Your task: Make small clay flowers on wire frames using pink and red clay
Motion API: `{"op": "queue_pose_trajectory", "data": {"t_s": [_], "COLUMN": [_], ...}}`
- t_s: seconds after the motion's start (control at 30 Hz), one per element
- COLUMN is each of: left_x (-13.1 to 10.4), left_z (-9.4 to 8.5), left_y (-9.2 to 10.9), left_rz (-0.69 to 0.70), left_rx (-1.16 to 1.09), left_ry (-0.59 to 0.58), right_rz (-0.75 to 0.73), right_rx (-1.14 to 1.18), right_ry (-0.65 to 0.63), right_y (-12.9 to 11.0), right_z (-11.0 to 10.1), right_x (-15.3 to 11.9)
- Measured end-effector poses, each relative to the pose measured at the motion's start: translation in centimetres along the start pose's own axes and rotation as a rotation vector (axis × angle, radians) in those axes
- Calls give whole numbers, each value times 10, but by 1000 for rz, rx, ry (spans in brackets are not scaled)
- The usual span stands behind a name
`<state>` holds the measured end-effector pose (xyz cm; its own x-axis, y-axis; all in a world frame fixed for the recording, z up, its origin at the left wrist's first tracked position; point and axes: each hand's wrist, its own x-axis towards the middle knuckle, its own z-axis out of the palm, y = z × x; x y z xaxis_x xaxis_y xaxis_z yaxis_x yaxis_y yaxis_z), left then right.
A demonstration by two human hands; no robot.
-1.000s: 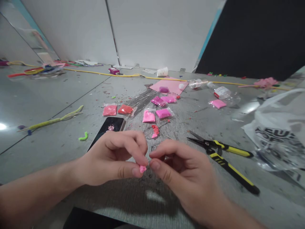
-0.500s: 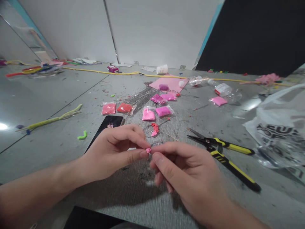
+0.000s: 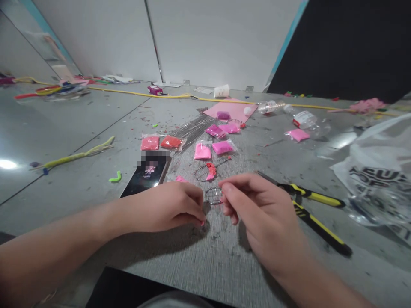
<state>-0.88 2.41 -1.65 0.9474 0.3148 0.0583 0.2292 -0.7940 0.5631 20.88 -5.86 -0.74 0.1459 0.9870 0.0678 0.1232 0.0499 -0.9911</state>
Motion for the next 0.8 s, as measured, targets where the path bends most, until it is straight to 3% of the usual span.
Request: {"op": "queue_pose_trajectory", "data": {"t_s": [0.1,0.23,0.4,0.53,0.7,0.8], "left_x": [0,-2,-11,-15,-9,-6], "left_z": [0,-19,-45,-45,-36,-37], "left_y": [-4,-5,-11,-15,-14,-9], "left_rz": [-21,-49,-355,-477,-444,-374], "left_rx": [55,99,382,453,476,360], "left_ry": [-22,-27,89,28,2,94], "right_rz": [-60,-101,-135,-178,-230,-369], "right_rx": [-121,-212,-216,-280,-420,-540], "right_ry": [-56,-70,-10,-38,-106,-136], "right_y": [-1,-1,-1,-1,3,4], "right_z": [0,-1,0,1,0,3], "right_x": [-1,-1,3,5,4,6]}}
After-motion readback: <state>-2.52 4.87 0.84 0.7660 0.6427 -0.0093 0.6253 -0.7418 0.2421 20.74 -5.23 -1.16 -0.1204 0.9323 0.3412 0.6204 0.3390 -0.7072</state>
